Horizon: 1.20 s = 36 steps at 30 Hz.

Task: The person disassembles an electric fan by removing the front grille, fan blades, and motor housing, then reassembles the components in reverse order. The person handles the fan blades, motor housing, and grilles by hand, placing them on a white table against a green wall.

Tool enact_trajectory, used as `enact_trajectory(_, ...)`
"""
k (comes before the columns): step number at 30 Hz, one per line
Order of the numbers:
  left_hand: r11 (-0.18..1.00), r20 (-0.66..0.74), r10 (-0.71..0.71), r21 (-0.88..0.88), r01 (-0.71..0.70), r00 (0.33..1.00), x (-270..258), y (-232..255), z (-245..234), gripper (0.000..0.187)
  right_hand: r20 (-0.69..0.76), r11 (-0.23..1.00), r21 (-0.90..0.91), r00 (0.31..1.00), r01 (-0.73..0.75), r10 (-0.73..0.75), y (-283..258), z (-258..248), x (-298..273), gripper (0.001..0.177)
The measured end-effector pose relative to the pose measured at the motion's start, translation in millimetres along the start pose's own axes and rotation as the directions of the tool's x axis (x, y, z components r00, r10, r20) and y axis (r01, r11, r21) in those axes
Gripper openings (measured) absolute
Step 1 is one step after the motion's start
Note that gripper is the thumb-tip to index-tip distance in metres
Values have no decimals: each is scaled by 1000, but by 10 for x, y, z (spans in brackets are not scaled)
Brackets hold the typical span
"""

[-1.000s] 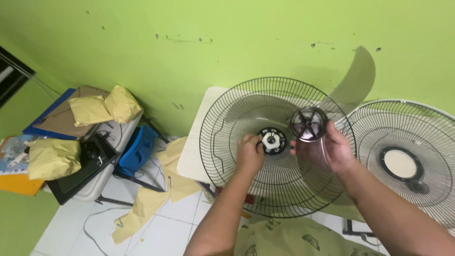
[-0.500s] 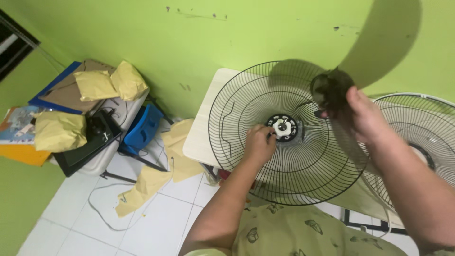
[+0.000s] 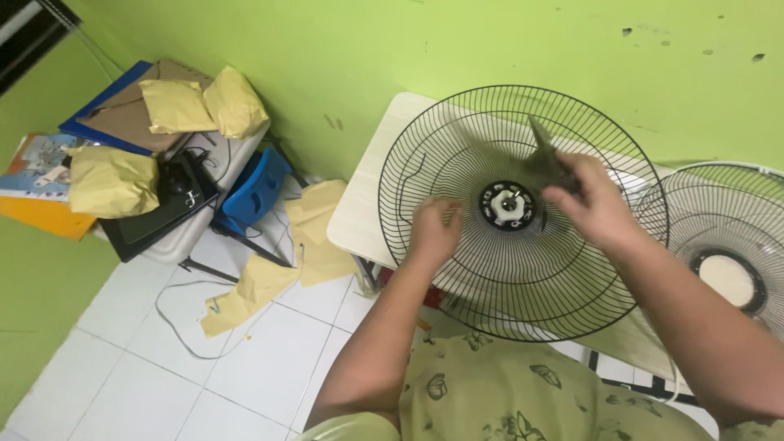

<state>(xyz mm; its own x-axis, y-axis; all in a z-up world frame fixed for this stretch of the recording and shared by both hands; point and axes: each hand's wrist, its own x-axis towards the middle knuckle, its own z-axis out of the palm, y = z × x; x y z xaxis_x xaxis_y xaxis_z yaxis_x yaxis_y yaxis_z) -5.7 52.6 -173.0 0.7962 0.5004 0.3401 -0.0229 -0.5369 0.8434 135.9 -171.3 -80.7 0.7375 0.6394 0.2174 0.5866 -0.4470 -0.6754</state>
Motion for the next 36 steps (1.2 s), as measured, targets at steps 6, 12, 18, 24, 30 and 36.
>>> enact_trajectory(6,999,-195,-28,25,34,980,-8,-171,-304,23,-7,929,-312,977,199,-211,-9,208,-49,73)
enact_trajectory(12,993,-317,-120,-52,109,941,-7,-184,-695,19,-15,916,-310,962,255,-273,0,322,-11,66)
enact_trajectory(18,979,-328,-194,-125,161,925,-29,-13,-847,16,9,889,-357,952,288,-305,-55,322,-14,60)
enact_trajectory(24,969,-287,-224,-164,183,931,-25,82,-890,17,-1,877,-365,942,312,-336,-28,394,-1,66)
enact_trajectory(30,997,-289,1,-74,-24,957,29,151,-740,16,-14,907,-311,953,283,-302,70,513,-37,73)
enact_trajectory(36,997,-58,75,6,-75,995,19,331,-191,19,-18,924,-301,968,234,-251,91,534,-3,73)
